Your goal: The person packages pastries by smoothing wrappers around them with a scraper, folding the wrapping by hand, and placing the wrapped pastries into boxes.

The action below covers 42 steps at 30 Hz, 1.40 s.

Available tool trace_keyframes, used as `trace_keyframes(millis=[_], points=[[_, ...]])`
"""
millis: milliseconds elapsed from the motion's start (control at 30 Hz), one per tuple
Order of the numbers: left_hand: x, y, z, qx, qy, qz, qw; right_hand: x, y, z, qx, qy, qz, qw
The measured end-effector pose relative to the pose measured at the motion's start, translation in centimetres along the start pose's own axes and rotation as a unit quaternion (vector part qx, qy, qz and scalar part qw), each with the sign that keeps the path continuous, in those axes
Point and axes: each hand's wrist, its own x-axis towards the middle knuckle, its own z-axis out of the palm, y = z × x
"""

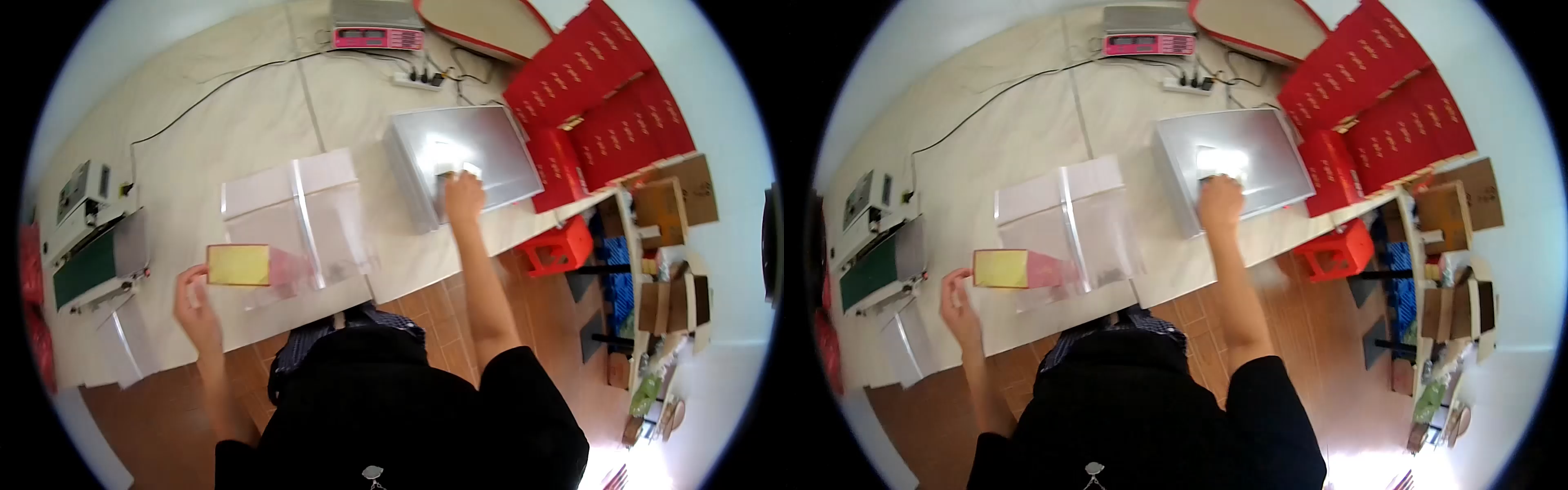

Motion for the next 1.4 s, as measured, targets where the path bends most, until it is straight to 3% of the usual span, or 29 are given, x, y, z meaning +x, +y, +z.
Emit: trace_keyframes(millis=[33, 100, 233, 300, 333, 367, 433, 467, 567, 700, 800, 967, 1067, 1167, 1233, 1400], points=[[0.1, 1.2, 0.2, 0.026, -0.06, -0.002, 0.998, 0.0, 0.1, -0.8, -0.014, -0.034, -0.003, 0.999], [0.1, 2.8, 1.2, 0.136, -0.083, 0.115, 0.981, 0.5, 0.3, 1.0, -0.002, -0.057, 0.012, 0.998], [-0.2, 3.3, 2.7, 0.191, -0.168, 0.165, 0.953, 1.2, 0.8, 5.2, 0.012, -0.013, -0.013, 1.0], [-0.6, 4.6, 3.3, 0.206, -0.178, 0.152, 0.95, 0.6, -0.1, 4.8, 0.059, -0.025, 0.021, 0.998], [-0.7, 5.1, 3.7, 0.203, -0.192, 0.142, 0.95, -0.1, -0.2, 4.5, 0.158, 0.005, 0.0, 0.987], [-0.8, 5.3, 4.0, 0.207, -0.19, 0.139, 0.95, -0.9, 0.2, 4.1, 0.254, 0.034, -0.019, 0.966], [-1.0, 5.5, 4.6, 0.25, -0.154, 0.121, 0.948, -3.4, -1.0, 0.6, 0.399, -0.074, -0.092, 0.909], [-1.1, 5.2, 4.8, 0.251, -0.154, 0.118, 0.948, -4.9, -1.4, 1.1, 0.456, -0.06, -0.164, 0.872], [-1.1, 4.0, 5.3, 0.242, -0.117, 0.086, 0.959, -9.5, -4.3, -6.7, 0.505, -0.173, -0.259, 0.805], [-1.0, 3.5, 5.2, 0.252, -0.072, 0.081, 0.961, -11.8, -6.4, -9.9, 0.487, -0.15, -0.406, 0.759], [-1.0, 2.9, 5.2, 0.274, -0.058, 0.084, 0.956, -12.1, -7.4, -11.0, 0.468, -0.127, -0.457, 0.746], [-0.8, 2.5, 5.1, 0.3, -0.061, 0.071, 0.949, -12.4, -8.6, -10.8, 0.448, -0.111, -0.477, 0.748], [0.0, 3.0, 4.6, 0.297, -0.011, 0.074, 0.952, -12.5, -9.3, -11.2, 0.445, -0.112, -0.477, 0.75], [1.2, 2.8, 3.9, 0.23, 0.0, 0.094, 0.969, -12.6, -10.3, -11.3, 0.445, -0.11, -0.48, 0.748], [1.7, 1.2, 3.0, 0.214, -0.085, 0.14, 0.963, -12.7, -11.0, -11.5, 0.445, -0.109, -0.482, 0.747], [2.4, 0.1, 2.4, 0.184, -0.14, 0.192, 0.954, -12.3, -12.9, -11.5, 0.426, -0.102, -0.489, 0.754]])
